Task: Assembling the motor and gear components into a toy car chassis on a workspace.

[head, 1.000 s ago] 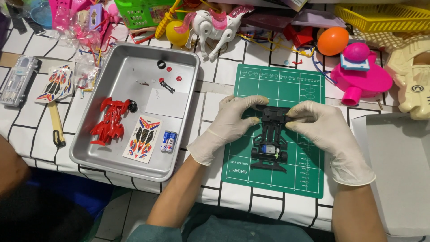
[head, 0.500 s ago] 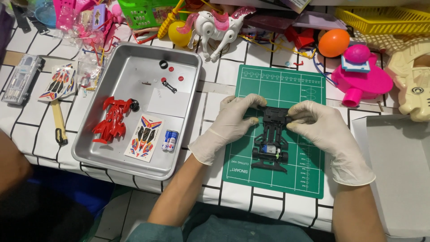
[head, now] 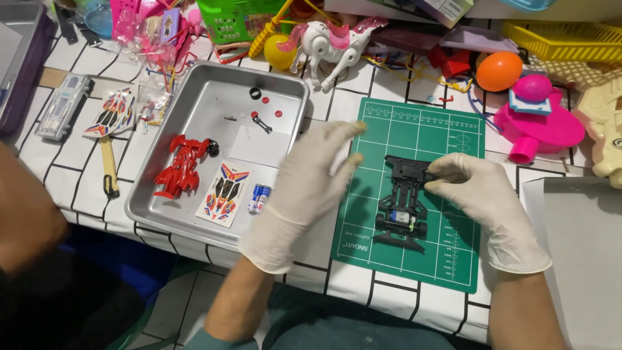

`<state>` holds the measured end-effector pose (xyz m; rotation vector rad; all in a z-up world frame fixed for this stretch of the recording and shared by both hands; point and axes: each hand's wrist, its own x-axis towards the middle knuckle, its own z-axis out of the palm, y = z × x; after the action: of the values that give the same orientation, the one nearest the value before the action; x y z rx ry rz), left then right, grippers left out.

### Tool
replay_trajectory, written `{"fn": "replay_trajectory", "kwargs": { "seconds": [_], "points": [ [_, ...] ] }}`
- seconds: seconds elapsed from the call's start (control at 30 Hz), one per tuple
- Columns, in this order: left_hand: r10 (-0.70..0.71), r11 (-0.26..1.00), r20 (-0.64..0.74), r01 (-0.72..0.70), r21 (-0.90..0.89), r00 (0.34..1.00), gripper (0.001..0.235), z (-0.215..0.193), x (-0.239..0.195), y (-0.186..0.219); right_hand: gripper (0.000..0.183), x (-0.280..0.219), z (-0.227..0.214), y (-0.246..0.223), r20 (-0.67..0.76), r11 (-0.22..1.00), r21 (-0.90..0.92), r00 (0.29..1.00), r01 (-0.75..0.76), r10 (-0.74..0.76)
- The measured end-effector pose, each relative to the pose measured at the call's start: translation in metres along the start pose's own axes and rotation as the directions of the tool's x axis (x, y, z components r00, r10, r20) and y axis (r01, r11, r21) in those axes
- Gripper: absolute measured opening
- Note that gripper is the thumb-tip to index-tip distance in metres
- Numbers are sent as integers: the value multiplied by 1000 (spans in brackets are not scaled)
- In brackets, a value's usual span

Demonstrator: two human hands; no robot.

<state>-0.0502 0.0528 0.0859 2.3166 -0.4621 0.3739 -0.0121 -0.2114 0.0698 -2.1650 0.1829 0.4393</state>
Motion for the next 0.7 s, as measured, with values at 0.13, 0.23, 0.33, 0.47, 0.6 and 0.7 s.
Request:
{"fn": "replay_trajectory", "kwargs": {
  "seconds": [0.13,0.23,0.33,0.47,0.6,0.7],
  "points": [
    [-213,951,-20,212,226,977,30,-69,24,-54,30,4,1,11,-1,999,-25,999,44,-44],
    [-621,743,-43,605,286,783,16,-100,36,-109,28,6,1,17,-5,994,-13,994,105,-105],
    [-625,722,27,564,402,780,11,-104,27,-179,31,7,-1,17,13,997,-3,997,82,-81],
    [-638,713,107,533,455,763,25,-108,10,-183,30,2,-1,9,12,997,9,997,77,-77],
    [-694,719,238,640,271,679,21,-123,-8,-137,31,5,0,14,7,995,15,995,97,-97],
    [-796,605,262,709,362,545,17,-136,-19,-99,31,4,1,13,6,996,-2,996,88,-88]
  ]
}}
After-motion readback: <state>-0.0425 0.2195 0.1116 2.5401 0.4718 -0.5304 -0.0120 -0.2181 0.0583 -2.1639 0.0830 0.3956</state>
